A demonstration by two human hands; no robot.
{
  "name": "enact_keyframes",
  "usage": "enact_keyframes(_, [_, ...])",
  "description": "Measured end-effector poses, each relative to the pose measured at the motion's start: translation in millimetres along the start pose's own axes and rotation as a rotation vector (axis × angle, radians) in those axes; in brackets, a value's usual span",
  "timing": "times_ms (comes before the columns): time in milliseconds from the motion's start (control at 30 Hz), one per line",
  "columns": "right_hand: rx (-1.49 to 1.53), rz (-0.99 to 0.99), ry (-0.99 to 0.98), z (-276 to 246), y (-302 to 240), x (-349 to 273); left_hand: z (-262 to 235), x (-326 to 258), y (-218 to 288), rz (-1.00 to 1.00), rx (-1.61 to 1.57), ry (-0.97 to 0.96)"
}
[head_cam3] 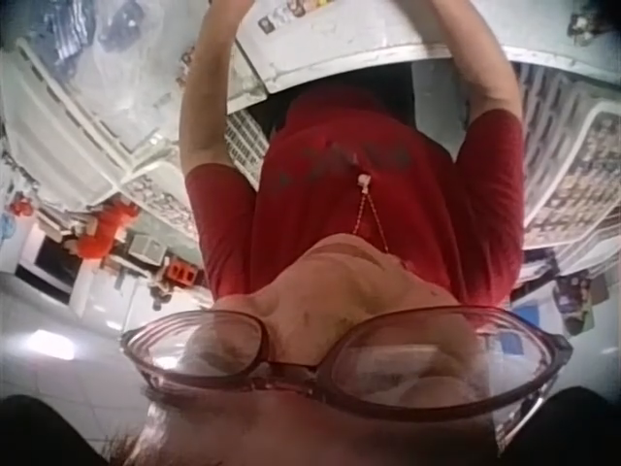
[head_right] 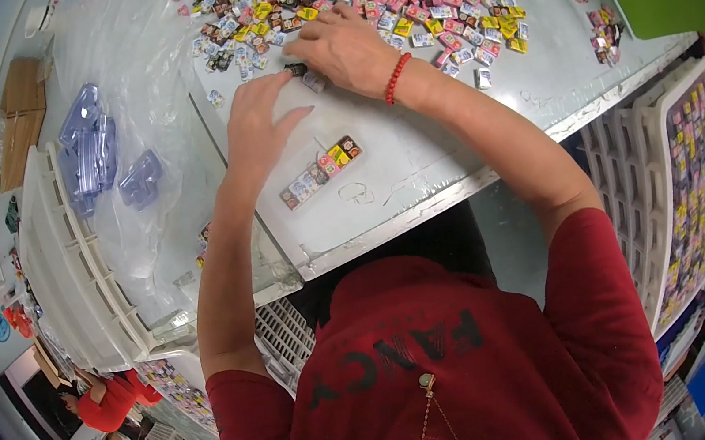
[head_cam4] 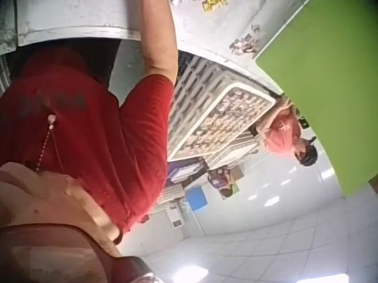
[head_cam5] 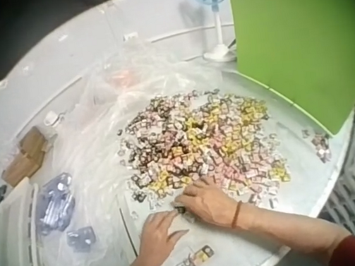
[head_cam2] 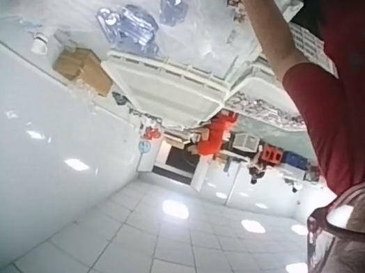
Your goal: Picking small colorful items from a central pile and placing them into individual plastic bags at a factory workstation.
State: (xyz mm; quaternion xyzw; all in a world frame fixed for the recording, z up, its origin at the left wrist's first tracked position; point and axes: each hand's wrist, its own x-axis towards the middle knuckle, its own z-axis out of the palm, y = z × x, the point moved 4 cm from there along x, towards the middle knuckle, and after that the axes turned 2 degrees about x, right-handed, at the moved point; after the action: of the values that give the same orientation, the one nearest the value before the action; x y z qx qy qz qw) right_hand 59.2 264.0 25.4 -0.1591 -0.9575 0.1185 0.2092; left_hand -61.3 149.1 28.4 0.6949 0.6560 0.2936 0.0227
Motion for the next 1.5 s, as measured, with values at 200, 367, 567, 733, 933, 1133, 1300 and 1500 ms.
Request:
enact_keyframes(200, [-0.105, 0.09, -0.008, 3.8, 7.0, 3.1, 3.4, 2.8, 0.2, 0.066, -0.062, 0.048])
enact_keyframes(367, [-0.164, 0.17, 0.021, 2.7, 19.3, -16.1, 25.7, 20.2, 13.2, -0.018, -0.015, -0.01])
enact_keyframes(567, [-0.148, 0.108, 0.049, -2.3, 20.0, -20.5, 19.4, 3.4, 2.2, 0.019, 0.035, 0.128])
enact_keyframes(733, [-0.1, 0.1, -0.047, 2.1, 18.1, -7.0, 10.2, -1.9, -9.4, -0.105, 0.053, 0.159])
enact_keyframes(933, [-0.112, 0.148, -0.131, 7.2, 20.3, -4.9, 17.5, 18.1, -16.8, -0.128, -0.009, 0.11])
enact_keyframes(1133, [-0.064, 0.065, -0.31, -1.4, 22.7, -0.4, 18.3, 28.1, -16.3, 0.025, -0.093, 0.089])
enact_keyframes(1300, [-0.007, -0.059, -0.253, 3.2, 32.8, -7.4, 31.3, 28.8, -17.8, 0.005, -0.041, 0.052])
enact_keyframes(1500, [0.148, -0.178, -0.21, 1.3, 39.6, -0.5, 26.8, 27.0, -18.2, 0.007, -0.048, 0.126])
